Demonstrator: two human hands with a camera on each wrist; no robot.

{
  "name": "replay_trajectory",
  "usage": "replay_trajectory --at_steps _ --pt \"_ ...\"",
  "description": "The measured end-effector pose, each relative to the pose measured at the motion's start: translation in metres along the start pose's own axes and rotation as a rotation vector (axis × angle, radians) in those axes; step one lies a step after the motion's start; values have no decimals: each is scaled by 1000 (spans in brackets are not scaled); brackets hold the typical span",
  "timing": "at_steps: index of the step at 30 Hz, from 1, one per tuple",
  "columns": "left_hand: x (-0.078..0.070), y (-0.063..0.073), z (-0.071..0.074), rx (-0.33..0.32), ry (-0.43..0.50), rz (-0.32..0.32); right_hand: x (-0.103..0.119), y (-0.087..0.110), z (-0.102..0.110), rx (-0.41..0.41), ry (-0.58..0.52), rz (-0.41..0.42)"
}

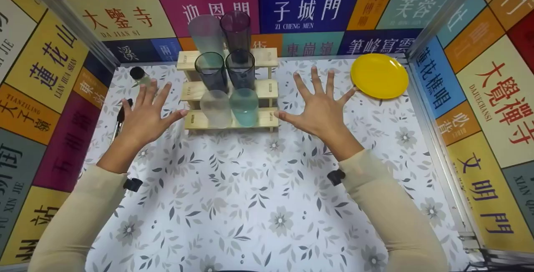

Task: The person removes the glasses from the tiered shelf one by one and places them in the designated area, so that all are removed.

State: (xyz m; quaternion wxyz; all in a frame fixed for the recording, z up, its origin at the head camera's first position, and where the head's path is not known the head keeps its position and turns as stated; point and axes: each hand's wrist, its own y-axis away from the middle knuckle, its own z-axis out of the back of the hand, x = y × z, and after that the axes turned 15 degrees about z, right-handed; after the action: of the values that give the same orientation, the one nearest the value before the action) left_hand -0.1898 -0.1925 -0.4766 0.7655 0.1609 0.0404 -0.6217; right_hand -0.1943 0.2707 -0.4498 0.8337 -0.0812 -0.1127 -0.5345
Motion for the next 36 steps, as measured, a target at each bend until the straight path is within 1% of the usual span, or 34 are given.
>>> replay_trajectory --at_steps 6,10,12,16,22,25,27,32,36 --pt "14 -8 -22 64 16 12 2 -7 -12 -5 -22 20" --pt "19 -13 -39 111 11 23 4 -12 -21 -15 -27 38" --pt "21 -16 -48 128 6 18 6 -15 -25 -22 -26 49" --pt "24 -22 -64 143 46 -29 10 -21 -34 -55 -41 97" --pt "25 -34 -85 131 143 -121 18 -30 -50 -111 -114 185" --pt "25 -39 -91 114 176 -144 24 -34 -56 -121 -165 202" --pt "26 -41 -94 116 213 -149 28 -37 -60 -140 -198 218" --pt "31 -43 -99 169 316 -151 33 -45 -70 -176 -304 259" --pt "34 -46 -104 186 357 -163 36 -54 -78 -194 -383 286"
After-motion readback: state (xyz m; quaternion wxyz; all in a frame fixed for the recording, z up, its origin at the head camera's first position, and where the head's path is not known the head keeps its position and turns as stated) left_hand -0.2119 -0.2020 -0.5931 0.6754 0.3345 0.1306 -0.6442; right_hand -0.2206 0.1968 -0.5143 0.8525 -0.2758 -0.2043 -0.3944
